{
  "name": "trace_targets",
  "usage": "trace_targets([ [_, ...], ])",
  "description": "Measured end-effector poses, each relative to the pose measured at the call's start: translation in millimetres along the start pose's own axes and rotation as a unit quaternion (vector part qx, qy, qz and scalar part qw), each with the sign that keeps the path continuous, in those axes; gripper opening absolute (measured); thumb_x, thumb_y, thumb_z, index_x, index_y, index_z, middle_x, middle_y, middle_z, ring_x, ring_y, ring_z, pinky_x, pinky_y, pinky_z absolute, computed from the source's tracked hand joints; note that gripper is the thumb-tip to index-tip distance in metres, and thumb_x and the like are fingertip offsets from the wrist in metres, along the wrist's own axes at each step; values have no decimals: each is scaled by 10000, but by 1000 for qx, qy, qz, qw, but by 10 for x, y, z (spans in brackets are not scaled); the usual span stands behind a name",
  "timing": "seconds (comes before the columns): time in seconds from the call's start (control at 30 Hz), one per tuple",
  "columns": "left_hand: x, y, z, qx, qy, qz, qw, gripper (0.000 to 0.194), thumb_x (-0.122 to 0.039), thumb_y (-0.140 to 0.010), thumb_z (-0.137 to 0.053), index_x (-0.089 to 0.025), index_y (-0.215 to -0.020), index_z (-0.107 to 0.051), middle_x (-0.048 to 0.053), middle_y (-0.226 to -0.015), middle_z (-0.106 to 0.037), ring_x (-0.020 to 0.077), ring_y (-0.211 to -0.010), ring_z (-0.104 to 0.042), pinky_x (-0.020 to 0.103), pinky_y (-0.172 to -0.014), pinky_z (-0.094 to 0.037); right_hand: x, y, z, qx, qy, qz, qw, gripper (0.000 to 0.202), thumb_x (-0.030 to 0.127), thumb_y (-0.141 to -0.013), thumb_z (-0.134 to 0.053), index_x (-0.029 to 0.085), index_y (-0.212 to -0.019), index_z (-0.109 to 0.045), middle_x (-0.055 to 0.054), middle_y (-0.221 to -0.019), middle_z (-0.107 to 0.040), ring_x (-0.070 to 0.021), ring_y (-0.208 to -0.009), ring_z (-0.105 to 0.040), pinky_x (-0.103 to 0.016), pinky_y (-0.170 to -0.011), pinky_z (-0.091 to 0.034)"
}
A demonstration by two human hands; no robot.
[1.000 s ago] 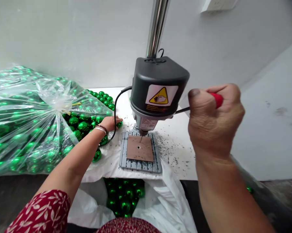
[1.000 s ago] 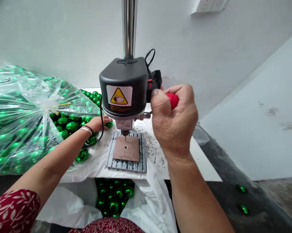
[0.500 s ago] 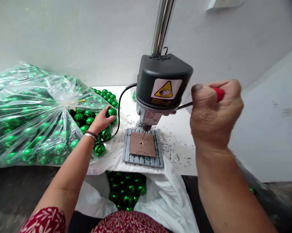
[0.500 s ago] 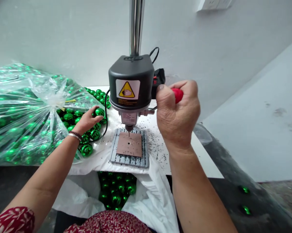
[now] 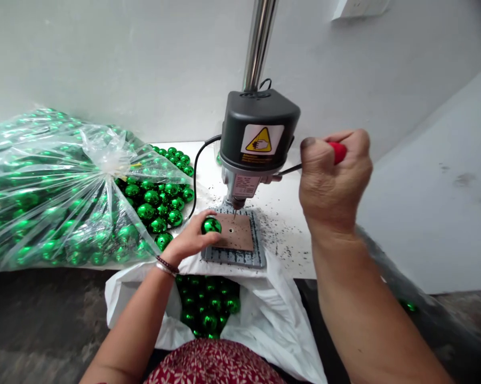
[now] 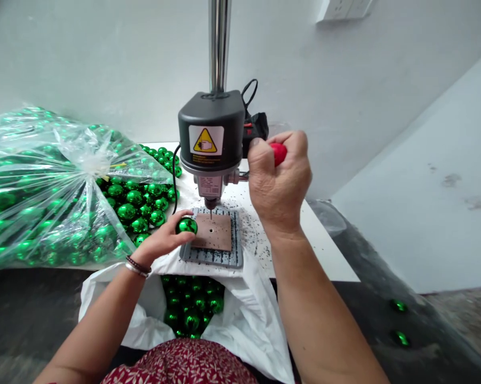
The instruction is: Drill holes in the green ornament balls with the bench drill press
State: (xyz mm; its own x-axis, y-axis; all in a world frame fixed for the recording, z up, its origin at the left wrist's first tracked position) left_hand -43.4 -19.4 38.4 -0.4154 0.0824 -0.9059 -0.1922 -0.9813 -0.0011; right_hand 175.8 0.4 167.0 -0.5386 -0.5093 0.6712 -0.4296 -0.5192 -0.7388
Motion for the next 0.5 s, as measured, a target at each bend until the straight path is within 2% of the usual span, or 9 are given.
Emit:
trace_targets([
  [0.1,30,62,-119,30,-118,-12,992,707,-321,-711,-693,-136,-1343,-436,135,-1216,-615,252,-1045,-613,400,-957,-491,-13,33,13,3,-10,12,1000,184,290,-818,-583,177,-756,-452,46,-665,-459,-44,-610,-382,-203,-568,-358],
  [0.17,67,66,-149,56,-174,-7,983,667,-343,-763,-655,-119,-1346,-422,137,-1157,-639,260,-987,-634,424,-917,-512,-17,44,17,0,-9,17,1000,197,287,-813,-593,178,-745,-443,50,-658,-444,-40,-607,-368,-202,-568,-351],
  [0.23,108,55,-169,64,-218,-33,973,579,-330,-804,-622,-133,-1324,-463,150,-1216,-628,282,-1080,-620,441,-964,-497,-19,46,16,-4,-4,22,1000,202,283,-815,-590,177,-740,-436,57,-657,-427,-36,-607,-354,-198,-575,-345],
  [0.33,167,34,-222,37,-258,-69,963,513,-322,-865,-574,-178,-1349,-487,161,-1400,-526,296,-1232,-562,444,-1034,-468,-22,38,10,1,-2,24,1000,207,288,-843,-562,174,-745,-419,63,-671,-401,-33,-615,-340,-192,-596,-337],
  [0.4,204,20,-283,19,-276,-71,958,534,-334,-875,-583,-208,-1383,-474,160,-1452,-471,304,-1234,-568,454,-1026,-480,-28,21,1,13,7,13,1000,218,298,-867,-545,176,-757,-401,63,-690,-377,-35,-632,-330,-193,-634,-349],
  [0.5,250,-8,-377,-1,-282,-66,957,625,-291,-798,-690,-227,-1384,-482,161,-1463,-437,316,-1197,-592,471,-1015,-489,-42,-22,-22,35,29,-9,999,236,333,-900,-513,181,-776,-382,61,-715,-343,-40,-660,-321,-213,-728,-384],
])
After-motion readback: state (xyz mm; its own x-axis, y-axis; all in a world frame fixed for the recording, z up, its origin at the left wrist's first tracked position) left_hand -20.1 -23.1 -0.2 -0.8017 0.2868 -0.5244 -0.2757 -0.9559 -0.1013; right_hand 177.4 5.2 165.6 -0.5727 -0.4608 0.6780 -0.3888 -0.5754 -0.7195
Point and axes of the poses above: each hand's wrist, its own y-axis away from the middle knuckle, its own z-axis out of the back of the hand, x = y × z, the point moved 1 cm from there along -y, towards the middle knuckle
